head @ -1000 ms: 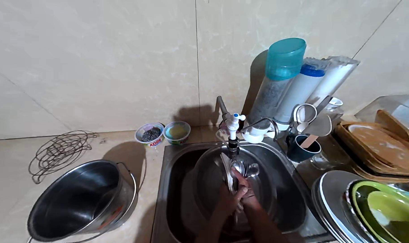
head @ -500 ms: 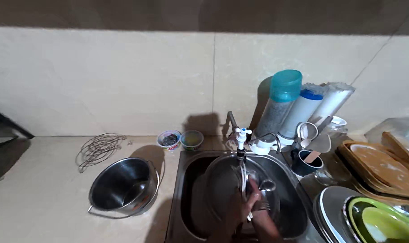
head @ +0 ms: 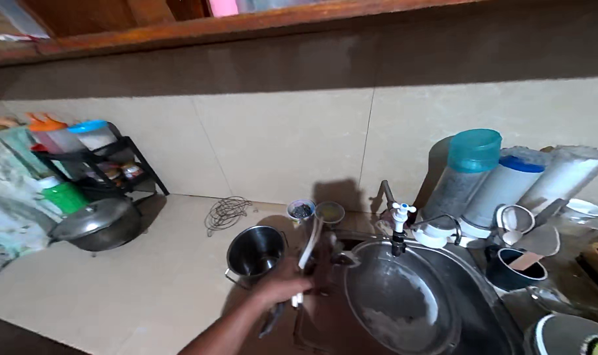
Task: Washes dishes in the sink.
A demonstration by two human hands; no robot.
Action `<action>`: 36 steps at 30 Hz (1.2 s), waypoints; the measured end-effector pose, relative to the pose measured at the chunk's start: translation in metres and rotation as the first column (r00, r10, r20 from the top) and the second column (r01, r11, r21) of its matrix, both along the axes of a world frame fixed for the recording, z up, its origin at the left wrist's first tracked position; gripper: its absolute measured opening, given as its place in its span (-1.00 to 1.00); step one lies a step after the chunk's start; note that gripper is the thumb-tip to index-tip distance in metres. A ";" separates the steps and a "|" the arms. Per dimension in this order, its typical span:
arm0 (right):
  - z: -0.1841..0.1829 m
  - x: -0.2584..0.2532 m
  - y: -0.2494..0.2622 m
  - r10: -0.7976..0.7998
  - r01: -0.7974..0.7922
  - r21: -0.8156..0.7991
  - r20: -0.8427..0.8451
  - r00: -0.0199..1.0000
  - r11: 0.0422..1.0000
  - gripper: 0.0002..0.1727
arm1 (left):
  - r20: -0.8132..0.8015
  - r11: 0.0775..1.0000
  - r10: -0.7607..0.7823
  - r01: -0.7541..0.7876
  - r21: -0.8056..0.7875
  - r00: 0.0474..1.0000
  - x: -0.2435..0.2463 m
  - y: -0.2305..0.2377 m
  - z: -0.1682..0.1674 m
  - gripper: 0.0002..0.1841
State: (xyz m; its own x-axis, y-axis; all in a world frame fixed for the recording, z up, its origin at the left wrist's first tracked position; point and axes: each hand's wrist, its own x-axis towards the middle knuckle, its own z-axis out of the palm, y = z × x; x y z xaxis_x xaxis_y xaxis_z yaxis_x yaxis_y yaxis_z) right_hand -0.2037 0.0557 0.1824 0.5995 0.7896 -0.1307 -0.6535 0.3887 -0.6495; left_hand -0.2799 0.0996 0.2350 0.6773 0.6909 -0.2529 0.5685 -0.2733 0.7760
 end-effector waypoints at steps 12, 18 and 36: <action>0.010 -0.091 0.117 0.442 -0.472 0.048 -0.444 0.779 0.880 -0.15 | -0.430 0.924 -0.052 -0.120 -0.364 0.901 -0.092 0.145 0.023 -0.40; 0.022 -0.064 0.100 0.266 -0.404 -0.071 -0.647 0.715 0.912 -0.17 | -0.533 0.908 -0.206 -0.043 -0.417 0.821 -0.062 0.169 0.006 -0.48; 0.025 0.030 0.049 0.578 -0.391 -0.483 0.338 0.743 0.784 -0.45 | -0.746 0.970 0.218 -0.058 0.235 0.629 0.010 0.127 -0.006 -0.37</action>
State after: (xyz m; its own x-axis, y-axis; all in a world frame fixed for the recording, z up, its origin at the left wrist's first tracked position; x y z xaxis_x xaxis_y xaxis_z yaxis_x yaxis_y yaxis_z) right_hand -0.1738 0.1048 0.2076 0.2078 0.9361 -0.2839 -0.2837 -0.2201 -0.9333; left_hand -0.2703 0.2270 0.2286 0.1896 0.8447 -0.5006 0.9750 -0.2220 -0.0053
